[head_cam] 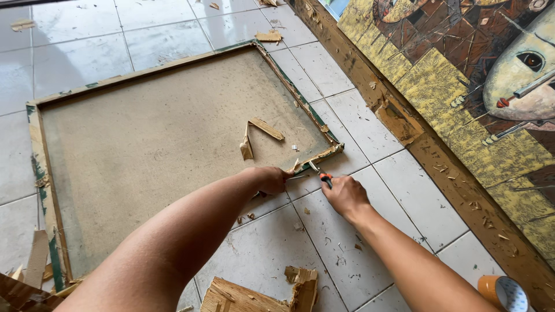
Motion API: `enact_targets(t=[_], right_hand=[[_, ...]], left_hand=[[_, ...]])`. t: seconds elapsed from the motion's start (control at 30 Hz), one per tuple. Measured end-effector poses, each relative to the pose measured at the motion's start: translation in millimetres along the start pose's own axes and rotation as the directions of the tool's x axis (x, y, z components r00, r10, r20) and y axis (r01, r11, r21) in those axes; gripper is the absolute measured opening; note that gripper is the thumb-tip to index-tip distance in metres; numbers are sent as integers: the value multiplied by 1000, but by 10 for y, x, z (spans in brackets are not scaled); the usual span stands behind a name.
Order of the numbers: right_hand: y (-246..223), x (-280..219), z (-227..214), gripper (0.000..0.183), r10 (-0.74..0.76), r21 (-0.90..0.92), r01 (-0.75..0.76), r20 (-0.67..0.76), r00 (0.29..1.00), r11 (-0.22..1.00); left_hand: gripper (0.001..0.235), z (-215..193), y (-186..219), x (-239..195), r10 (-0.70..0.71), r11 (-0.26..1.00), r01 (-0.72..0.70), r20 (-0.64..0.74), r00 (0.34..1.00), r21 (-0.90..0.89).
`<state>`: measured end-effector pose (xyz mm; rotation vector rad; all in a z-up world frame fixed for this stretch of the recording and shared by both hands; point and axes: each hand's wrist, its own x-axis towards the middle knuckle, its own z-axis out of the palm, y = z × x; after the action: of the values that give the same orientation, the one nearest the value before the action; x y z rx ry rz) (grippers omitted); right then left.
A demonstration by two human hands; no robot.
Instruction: The person uses a screwdriver and pliers to remove staples and peel away the backing material from the edge of a wooden picture frame. The person works along the frame's perimeter, removing staples and pulling off the fabric and cardboard backing.
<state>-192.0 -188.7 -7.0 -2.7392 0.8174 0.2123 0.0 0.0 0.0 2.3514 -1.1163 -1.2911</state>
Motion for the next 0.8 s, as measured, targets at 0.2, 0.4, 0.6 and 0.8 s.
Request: enact_targets(t=[0.2, 0.4, 0.6, 0.8], right_hand=[[-220, -89, -312, 51, 290, 469, -381, 257, 922, 797], [-114, 83, 84, 48, 196, 798, -572, 540, 819, 191], [-339, -236, 211, 47, 95, 846, -505, 524, 846, -167], [-202, -237, 116, 58, 155, 141, -220, 367, 917, 965]], left_hand=[[73, 35, -70, 47, 5, 1000, -5, -11, 1000, -12], [77, -26, -14, -67, 56, 971, -47, -30, 998, 234], [53, 244, -330, 437, 97, 991, -74, -226, 969, 111], [26, 54, -323, -7, -118, 983, 168, -437, 892, 78]])
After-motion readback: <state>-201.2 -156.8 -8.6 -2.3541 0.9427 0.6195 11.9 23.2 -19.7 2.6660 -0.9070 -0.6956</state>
